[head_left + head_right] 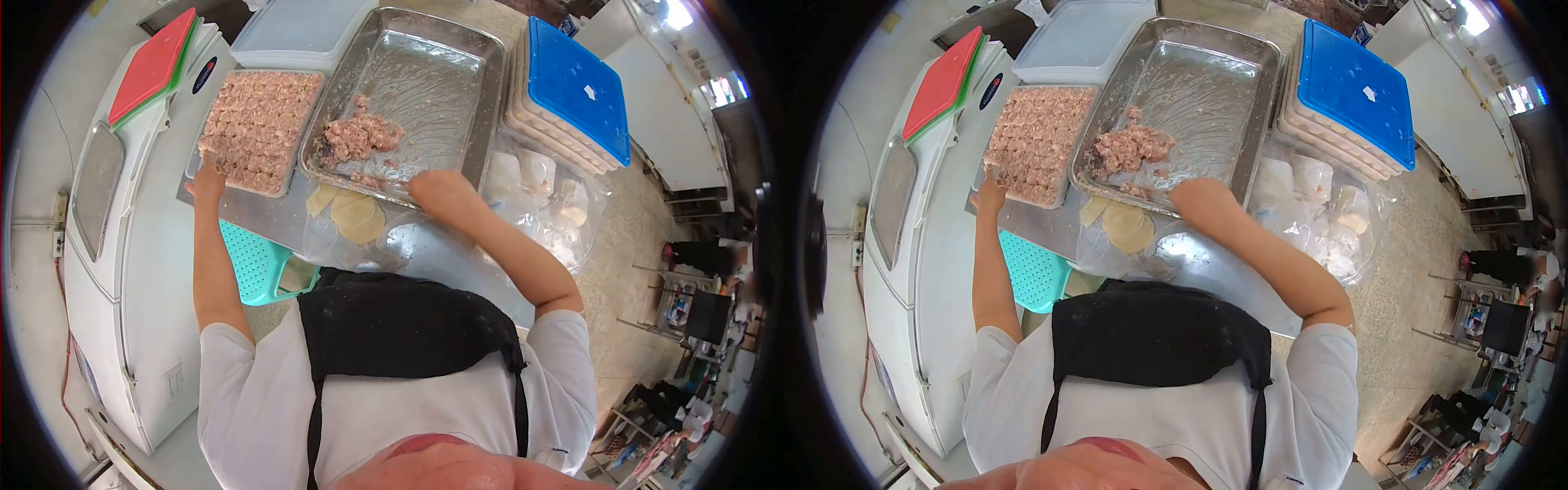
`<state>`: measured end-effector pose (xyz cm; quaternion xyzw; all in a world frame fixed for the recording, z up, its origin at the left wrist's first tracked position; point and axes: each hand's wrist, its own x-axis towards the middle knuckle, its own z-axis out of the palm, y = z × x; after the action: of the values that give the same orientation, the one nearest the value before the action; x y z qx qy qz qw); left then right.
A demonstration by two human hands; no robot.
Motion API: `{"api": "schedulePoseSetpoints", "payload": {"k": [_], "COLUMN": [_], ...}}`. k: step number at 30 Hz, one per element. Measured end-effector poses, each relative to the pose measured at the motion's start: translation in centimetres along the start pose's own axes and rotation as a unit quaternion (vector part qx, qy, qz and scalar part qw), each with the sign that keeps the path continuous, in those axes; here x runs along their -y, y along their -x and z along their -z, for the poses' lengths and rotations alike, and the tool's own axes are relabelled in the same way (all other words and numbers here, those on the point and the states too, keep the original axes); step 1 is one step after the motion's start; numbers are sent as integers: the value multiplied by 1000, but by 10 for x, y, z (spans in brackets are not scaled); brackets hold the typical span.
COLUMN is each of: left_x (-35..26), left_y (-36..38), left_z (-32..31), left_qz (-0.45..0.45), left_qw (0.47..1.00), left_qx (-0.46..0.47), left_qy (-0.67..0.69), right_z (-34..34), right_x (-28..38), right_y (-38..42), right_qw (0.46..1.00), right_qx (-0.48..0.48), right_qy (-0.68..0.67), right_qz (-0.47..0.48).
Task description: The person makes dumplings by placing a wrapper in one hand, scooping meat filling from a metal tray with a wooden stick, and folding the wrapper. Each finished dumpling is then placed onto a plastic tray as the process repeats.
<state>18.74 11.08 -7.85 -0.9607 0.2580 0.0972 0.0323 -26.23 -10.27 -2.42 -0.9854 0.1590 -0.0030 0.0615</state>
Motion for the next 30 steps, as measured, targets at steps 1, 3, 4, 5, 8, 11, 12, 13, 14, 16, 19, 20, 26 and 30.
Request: {"api": "schedulePoseSetpoints", "payload": {"k": [1,3,4,5,8,11,12,13,14,16,19,20,26,30], "left_x": [-1,3,2,-2,-32,-81,-97,-107,-116,-131,-144,-142,-123,-115], "left_y": [-4,-2,4,9,63,137,159,173,181,187,181,175,165,159], "left_z": [-6,-15,-16,-14,10,20,14,5,-7,-31,-52,-55,-39,-30], "left_qz": [-4,-4,-14,-26,-166,-335,-348,-399,-449,-542,-574,-577,-555,-429], "left_qw": [1000,1000,997,993,950,863,837,831,818,771,752,748,722,730], "left_qx": [-16,-27,-69,-113,-264,-159,-68,-4,60,72,-19,-17,56,133], "left_qy": [0,-5,-6,-6,30,345,416,386,354,326,324,326,408,514], "right_z": [4,32,29,24,-6,0,18,35,44,36,-8,-2,49,7], "right_x": [1,-8,-24,-42,-47,14,12,4,-2,-5,26,29,45,88], "right_y": [5,5,-1,-10,-9,10,8,7,3,-9,-11,-8,11,-30], "right_qw": [1000,999,999,998,992,999,998,995,990,983,999,999,975,981], "right_qx": [12,37,40,7,-81,38,40,82,124,156,15,17,115,46], "right_qy": [4,-10,-13,16,59,-23,-22,-12,-2,4,-35,-32,59,-3], "right_qz": [4,-24,-21,-52,-81,-32,-33,-46,-59,-100,-34,-39,-182,-187]}}
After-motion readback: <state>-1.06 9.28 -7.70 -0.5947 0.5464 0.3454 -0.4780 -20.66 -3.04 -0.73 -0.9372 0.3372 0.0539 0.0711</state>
